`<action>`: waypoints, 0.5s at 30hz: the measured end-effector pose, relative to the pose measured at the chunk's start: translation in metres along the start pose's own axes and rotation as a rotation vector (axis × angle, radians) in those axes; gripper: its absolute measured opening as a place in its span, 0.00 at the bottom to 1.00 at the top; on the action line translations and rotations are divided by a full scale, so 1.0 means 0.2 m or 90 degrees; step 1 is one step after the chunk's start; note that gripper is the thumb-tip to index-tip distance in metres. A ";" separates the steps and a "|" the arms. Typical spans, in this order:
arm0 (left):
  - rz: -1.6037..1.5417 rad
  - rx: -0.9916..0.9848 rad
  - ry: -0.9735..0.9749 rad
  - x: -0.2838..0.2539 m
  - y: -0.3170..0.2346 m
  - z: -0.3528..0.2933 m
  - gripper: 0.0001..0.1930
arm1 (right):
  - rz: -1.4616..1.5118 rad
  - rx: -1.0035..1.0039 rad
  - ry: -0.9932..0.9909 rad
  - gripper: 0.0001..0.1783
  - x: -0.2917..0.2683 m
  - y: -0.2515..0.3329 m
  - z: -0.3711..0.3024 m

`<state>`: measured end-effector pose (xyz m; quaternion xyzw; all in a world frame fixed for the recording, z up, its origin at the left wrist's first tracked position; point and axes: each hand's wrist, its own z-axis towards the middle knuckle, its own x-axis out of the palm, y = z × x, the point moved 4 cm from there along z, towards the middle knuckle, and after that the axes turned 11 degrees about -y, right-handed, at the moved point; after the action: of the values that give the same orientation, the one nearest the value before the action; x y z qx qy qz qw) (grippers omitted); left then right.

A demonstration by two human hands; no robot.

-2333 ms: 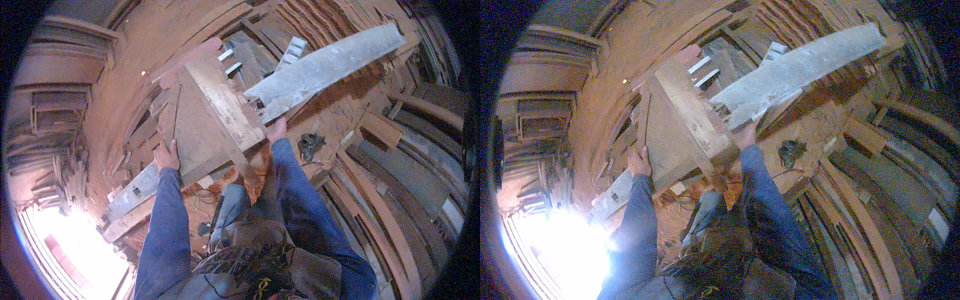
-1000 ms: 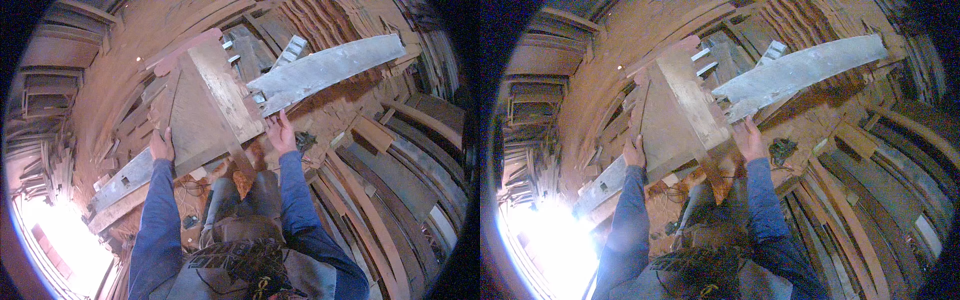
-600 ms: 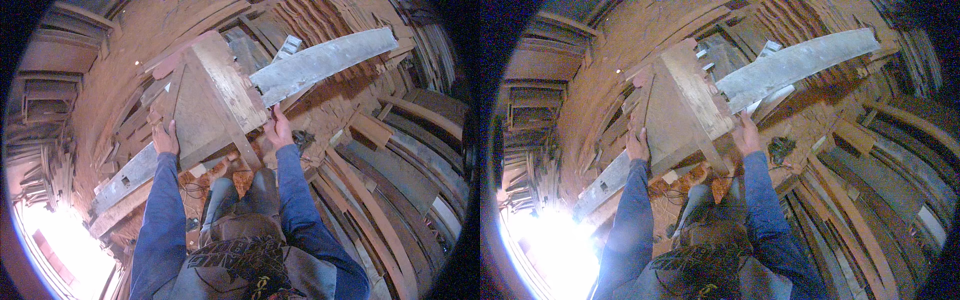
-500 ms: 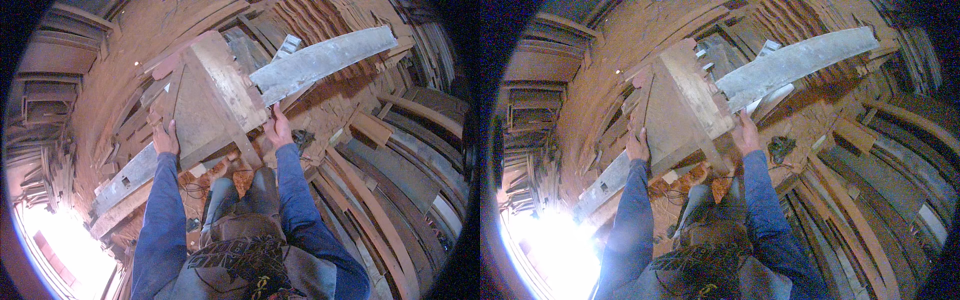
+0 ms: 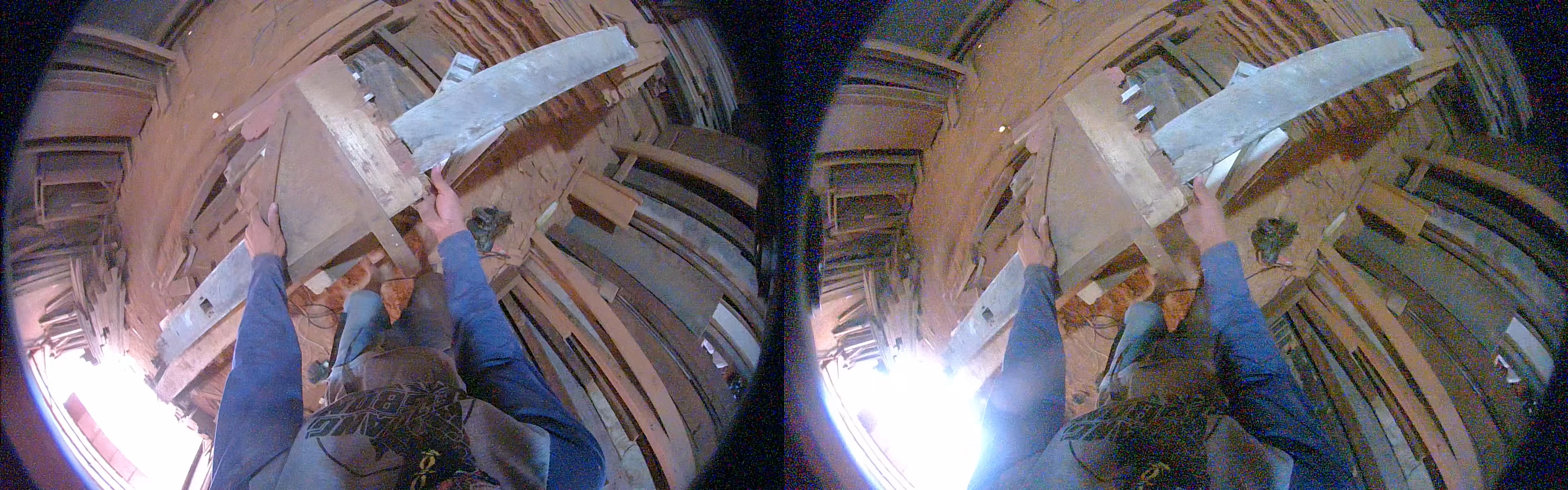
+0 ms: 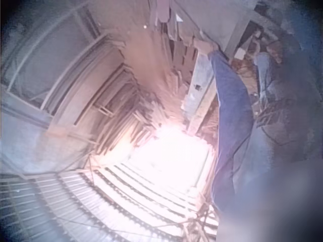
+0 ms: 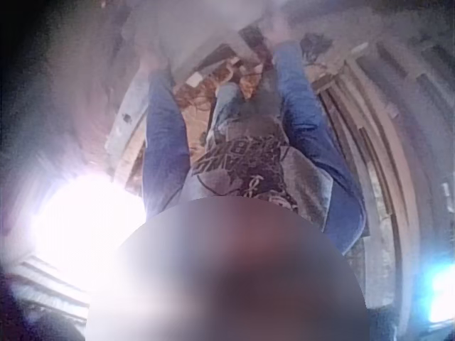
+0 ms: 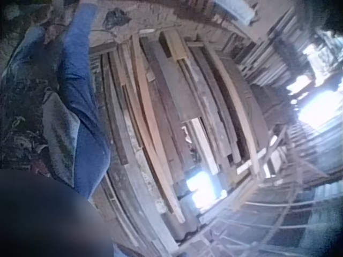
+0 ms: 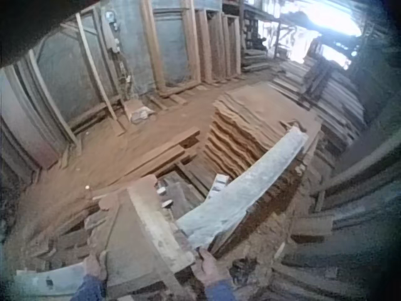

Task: The person uses a circular saw to cut a wooden plank on a workbench in a cluttered workshop. They repeatedly position the wood, cut it, and set the cut pieces aside while handling various scrap pieces nearby.

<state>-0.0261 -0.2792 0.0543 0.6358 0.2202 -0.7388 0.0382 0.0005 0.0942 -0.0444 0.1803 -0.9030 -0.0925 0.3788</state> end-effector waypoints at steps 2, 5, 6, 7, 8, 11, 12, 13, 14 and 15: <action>0.034 -0.020 0.025 0.02 0.01 0.00 0.34 | -0.074 -0.033 -0.076 0.24 -0.04 -0.01 0.01; 0.060 -0.033 0.029 0.03 0.00 -0.01 0.34 | -0.046 -0.030 -0.187 0.20 -0.12 -0.01 -0.04; 0.067 -0.035 0.023 0.03 0.00 -0.01 0.34 | -0.027 -0.037 -0.205 0.20 -0.16 0.00 -0.07; 0.062 -0.035 0.017 0.03 0.00 -0.01 0.35 | -0.004 -0.040 -0.200 0.19 -0.20 0.01 -0.09; 0.062 -0.034 0.012 0.03 0.00 -0.02 0.35 | 0.021 -0.045 -0.187 0.19 -0.26 0.03 -0.11; 0.097 -0.037 -0.009 0.05 -0.01 -0.03 0.35 | -0.124 -0.104 -0.196 0.23 -0.57 0.10 -0.14; 0.113 -0.038 -0.019 0.05 -0.01 -0.03 0.35 | -0.161 -0.090 -0.241 0.23 -0.72 0.12 -0.14; 0.113 -0.027 -0.033 0.06 -0.03 -0.03 0.35 | -0.313 -0.101 -0.266 0.24 -0.88 0.14 -0.16; 0.114 -0.017 -0.049 0.06 -0.03 -0.03 0.36 | -0.364 -0.075 -0.315 0.24 -1.05 0.15 -0.17; 0.129 -0.003 -0.072 0.06 -0.04 -0.04 0.36 | -0.519 -0.059 -0.328 0.24 -1.20 0.15 -0.19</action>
<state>-0.0245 -0.2668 0.0452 0.6122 0.1539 -0.7652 0.1268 0.1765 0.2160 -0.1648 0.4738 -0.8180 -0.3155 0.0833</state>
